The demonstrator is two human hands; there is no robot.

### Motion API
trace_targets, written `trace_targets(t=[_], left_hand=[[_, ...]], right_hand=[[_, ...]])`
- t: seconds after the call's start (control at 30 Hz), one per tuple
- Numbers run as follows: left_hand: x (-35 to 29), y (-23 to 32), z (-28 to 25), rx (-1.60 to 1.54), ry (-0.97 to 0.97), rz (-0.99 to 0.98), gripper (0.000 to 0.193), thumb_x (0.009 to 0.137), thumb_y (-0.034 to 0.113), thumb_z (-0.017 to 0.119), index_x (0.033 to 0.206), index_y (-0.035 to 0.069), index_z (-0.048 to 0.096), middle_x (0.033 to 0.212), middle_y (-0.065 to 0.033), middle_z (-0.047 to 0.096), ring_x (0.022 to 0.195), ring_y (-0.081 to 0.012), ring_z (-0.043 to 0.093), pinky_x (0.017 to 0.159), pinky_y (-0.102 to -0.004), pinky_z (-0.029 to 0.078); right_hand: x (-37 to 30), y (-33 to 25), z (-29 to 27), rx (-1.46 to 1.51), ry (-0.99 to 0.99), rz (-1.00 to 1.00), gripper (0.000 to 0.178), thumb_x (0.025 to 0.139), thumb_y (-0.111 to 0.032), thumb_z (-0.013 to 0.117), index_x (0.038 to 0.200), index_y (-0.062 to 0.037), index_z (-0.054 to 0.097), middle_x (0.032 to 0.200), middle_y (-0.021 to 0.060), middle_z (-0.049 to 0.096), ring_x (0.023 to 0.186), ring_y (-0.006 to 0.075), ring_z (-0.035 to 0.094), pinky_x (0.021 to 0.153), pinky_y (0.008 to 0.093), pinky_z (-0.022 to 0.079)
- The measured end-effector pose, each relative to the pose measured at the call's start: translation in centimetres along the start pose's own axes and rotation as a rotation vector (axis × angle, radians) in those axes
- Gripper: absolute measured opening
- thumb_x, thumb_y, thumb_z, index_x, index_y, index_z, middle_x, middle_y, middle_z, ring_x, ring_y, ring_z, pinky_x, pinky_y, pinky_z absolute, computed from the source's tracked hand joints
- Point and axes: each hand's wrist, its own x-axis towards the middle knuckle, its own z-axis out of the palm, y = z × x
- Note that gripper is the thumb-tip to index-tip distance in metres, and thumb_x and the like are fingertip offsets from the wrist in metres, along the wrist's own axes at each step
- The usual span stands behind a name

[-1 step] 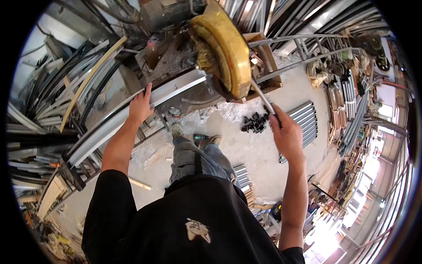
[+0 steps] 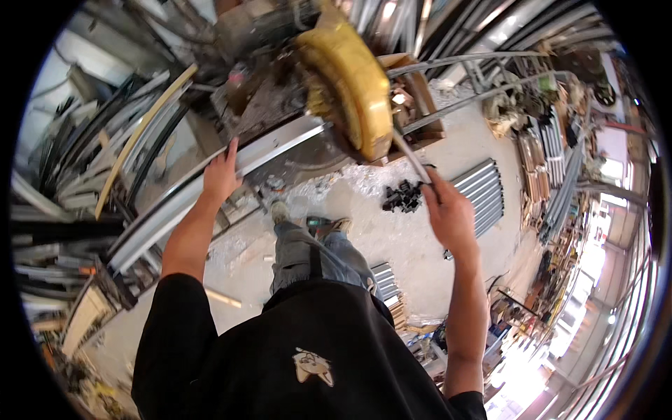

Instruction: The person repeatedly picks up long metal profiles, places them on a chop saw, cuts them to length, and stacks the cut pieces on the floor. The process is repeated multiple times throughout the clip.

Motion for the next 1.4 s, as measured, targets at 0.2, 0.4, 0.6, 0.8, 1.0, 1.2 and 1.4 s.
trace_targets(t=[0.2,0.4,0.6,0.8,1.0,1.2,1.4], left_hand=[[0.6,2.4,-0.9,-0.387,0.19,0.179,0.092,0.079,0.0,0.08,0.161,0.006,0.038,0.148,-0.0218,0.059,0.122,-0.0379,0.067,0.095,-0.0425,0.058],[-0.5,-1.7,1.6,0.062,-0.081,-0.061,0.085,0.089,0.044,0.076,0.156,0.002,0.043,0.131,-0.0223,0.066,0.113,-0.0422,0.067,0.094,-0.053,0.055],[-3.0,2.7,-1.7,0.093,0.073,0.154,0.089,0.088,0.044,0.077,0.157,0.0,0.04,0.131,-0.023,0.066,0.113,-0.0427,0.067,0.094,-0.0529,0.055],[-2.6,2.5,-2.1,0.114,0.105,0.171,0.093,0.087,0.043,0.078,0.158,-0.001,0.037,0.131,-0.0237,0.065,0.113,-0.0432,0.067,0.095,-0.0528,0.054],[-2.8,1.3,-2.3,0.117,0.127,0.187,0.097,0.086,0.043,0.079,0.159,-0.002,0.034,0.131,-0.0244,0.065,0.112,-0.0438,0.066,0.095,-0.0527,0.054],[-2.8,0.3,-2.3,0.083,0.117,0.212,0.112,0.082,0.046,0.082,0.162,-0.004,0.023,0.132,-0.0264,0.063,0.112,-0.0446,0.065,0.096,-0.0524,0.054],[-3.0,1.2,-2.6,0.137,0.12,0.214,0.121,0.079,0.049,0.084,0.164,-0.004,0.017,0.133,-0.027,0.062,0.112,-0.0445,0.065,0.096,-0.0521,0.054]], right_hand=[[-1.9,5.5,4.0,-0.296,-0.209,0.065,0.021,0.102,-0.024,0.054,0.109,-0.0081,0.065,0.086,0.0169,0.072,0.074,0.0393,0.071,0.064,0.0532,0.055],[0.0,3.8,7.4,0.053,-0.084,0.041,0.03,0.103,-0.034,0.053,0.106,-0.0056,0.064,0.087,0.0172,0.072,0.083,0.0407,0.071,0.068,0.0558,0.054],[-2.3,3.5,8.2,0.087,-0.073,0.133,0.04,0.1,-0.044,0.057,0.103,-0.0051,0.065,0.085,0.0201,0.072,0.083,0.0432,0.071,0.074,0.0564,0.055],[-2.0,3.6,10.0,0.113,-0.074,0.169,0.041,0.099,-0.046,0.059,0.102,-0.005,0.064,0.081,0.0188,0.072,0.081,0.0425,0.071,0.072,0.0563,0.054],[-2.6,4.8,11.3,0.081,0.006,0.135,0.038,0.101,-0.045,0.059,0.099,-0.0073,0.061,0.079,0.017,0.071,0.076,0.042,0.07,0.066,0.0571,0.053],[-3.0,4.5,10.8,0.119,0.007,0.136,0.039,0.1,-0.047,0.059,0.098,-0.008,0.061,0.08,0.0157,0.071,0.078,0.0423,0.069,0.066,0.0554,0.053],[-3.5,5.7,13.9,0.155,0.023,0.145,0.04,0.102,-0.048,0.058,0.099,-0.0088,0.061,0.08,0.0159,0.07,0.077,0.0419,0.069,0.066,0.0561,0.053]])
